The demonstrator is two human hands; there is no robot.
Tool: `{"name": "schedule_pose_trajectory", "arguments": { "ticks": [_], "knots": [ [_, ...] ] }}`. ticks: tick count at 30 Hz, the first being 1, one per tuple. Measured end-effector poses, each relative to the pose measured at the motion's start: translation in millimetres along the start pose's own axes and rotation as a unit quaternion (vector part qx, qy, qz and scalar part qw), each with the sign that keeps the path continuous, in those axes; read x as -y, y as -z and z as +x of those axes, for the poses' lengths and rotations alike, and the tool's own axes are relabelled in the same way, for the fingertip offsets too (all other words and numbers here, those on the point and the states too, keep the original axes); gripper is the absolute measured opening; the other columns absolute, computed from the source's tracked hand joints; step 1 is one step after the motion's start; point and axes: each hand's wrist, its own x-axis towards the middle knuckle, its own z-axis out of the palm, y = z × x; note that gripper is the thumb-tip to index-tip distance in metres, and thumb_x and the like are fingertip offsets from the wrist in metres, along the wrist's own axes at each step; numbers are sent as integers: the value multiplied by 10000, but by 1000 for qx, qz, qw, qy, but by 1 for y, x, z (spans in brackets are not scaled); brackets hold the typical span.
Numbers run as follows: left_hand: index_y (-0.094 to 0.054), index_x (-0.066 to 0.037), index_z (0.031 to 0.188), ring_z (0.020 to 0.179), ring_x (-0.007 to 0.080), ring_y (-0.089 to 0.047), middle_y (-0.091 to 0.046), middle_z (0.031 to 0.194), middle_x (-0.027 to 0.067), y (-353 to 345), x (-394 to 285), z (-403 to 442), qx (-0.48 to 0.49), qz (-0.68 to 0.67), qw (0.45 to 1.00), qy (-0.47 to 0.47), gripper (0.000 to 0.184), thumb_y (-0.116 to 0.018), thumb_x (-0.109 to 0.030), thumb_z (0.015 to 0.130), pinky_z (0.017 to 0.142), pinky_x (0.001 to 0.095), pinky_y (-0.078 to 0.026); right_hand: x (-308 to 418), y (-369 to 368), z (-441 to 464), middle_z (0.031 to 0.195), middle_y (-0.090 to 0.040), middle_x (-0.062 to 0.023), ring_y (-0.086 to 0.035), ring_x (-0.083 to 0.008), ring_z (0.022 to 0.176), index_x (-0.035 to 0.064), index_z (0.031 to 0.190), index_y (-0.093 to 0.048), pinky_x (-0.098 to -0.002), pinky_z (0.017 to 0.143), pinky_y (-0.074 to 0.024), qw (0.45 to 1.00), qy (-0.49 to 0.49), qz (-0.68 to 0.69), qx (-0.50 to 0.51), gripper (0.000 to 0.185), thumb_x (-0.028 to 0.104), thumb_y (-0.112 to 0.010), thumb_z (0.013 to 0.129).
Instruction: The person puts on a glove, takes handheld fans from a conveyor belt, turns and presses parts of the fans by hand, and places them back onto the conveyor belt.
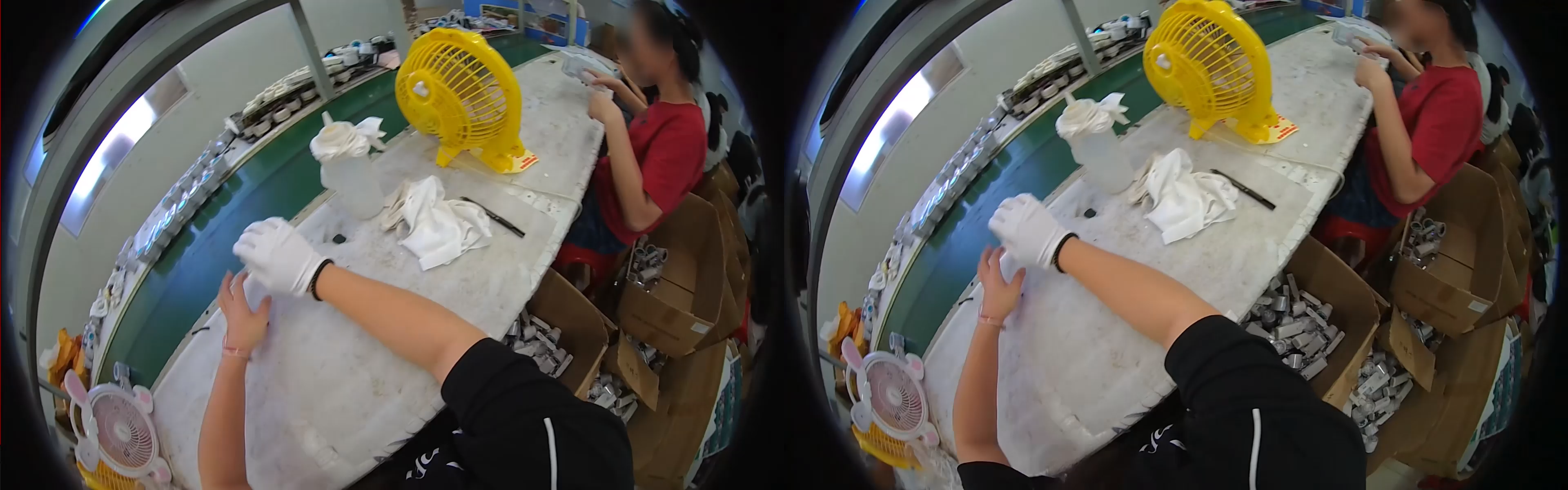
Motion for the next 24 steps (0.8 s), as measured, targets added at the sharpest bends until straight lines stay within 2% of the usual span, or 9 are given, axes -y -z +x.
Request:
{"name": "schedule_pose_trajectory", "arguments": {
  "ticks": [2,7,10,13,14,17,20,23,24],
  "knots": [
    [-421,-71,1298,1320,392,-232,-260,1416,238,33,-12,-52,97,-119,987,37,605,-677,-163,757,1076,454,-223,-5,-5,-9,889,-606,-47,-555,-231,964,108,874,-607,-376,831,-419,999,-7,-18,50,175,154,-567,710],
    [-473,-70,1255,1334,384,-214,-257,1419,232,115,-58,-145,175,-129,975,42,525,-662,-160,773,1085,448,-203,17,17,24,907,-634,-47,-579,-227,942,118,908,-634,-374,812,-443,989,-11,-3,146,203,122,-562,718],
    [-520,-68,1207,1337,367,-227,-279,1419,213,138,-41,-171,115,-115,983,90,440,-643,-131,788,1085,438,-209,30,53,51,898,-653,-78,-610,-258,891,123,934,-654,-372,765,-489,982,-53,53,172,201,114,-549,763],
    [-545,-71,1178,1323,352,-269,-326,1411,182,145,-17,-187,36,-100,984,139,370,-608,-96,814,1086,423,-212,26,87,44,915,-655,-80,-612,-273,878,119,962,-653,-379,767,-493,981,-8,89,171,211,116,-560,773],
    [-548,-62,1168,1291,317,-339,-389,1382,157,142,-11,-192,1,-92,985,145,335,-575,-66,834,1067,400,-248,20,95,34,923,-655,-78,-613,-278,874,117,969,-652,-381,769,-493,978,-15,65,198,212,115,-565,775],
    [-555,-48,1156,1255,278,-390,-435,1349,143,145,0,-193,-59,-211,951,217,305,-549,-79,853,1032,377,-295,0,110,-5,945,-651,-98,-606,-304,879,113,1008,-645,-382,782,-492,965,-60,0,254,227,118,-583,790],
    [-552,-28,1157,1174,206,-466,-474,1311,119,152,0,-198,-104,-267,936,206,279,-471,-82,896,940,313,-368,-19,115,-41,960,-664,-87,-629,-239,897,85,1085,-632,-322,796,-491,949,-147,7,278,252,92,-578,839],
    [-549,-15,1151,1067,162,-524,-502,1279,113,150,5,-203,-111,-292,927,208,272,-438,-81,912,847,274,-402,-36,109,-45,995,-662,-69,-619,-141,908,43,1168,-595,-259,809,-476,917,-302,192,177,288,72,-564,883],
    [-550,-13,1149,1046,157,-532,-506,1274,116,149,9,-204,-111,-310,919,217,271,-436,-84,914,838,274,-405,-42,107,-45,907,-667,-95,-636,-158,814,75,1137,-613,-242,727,-482,927,-299,174,144,275,87,-579,864]
  ]
}}
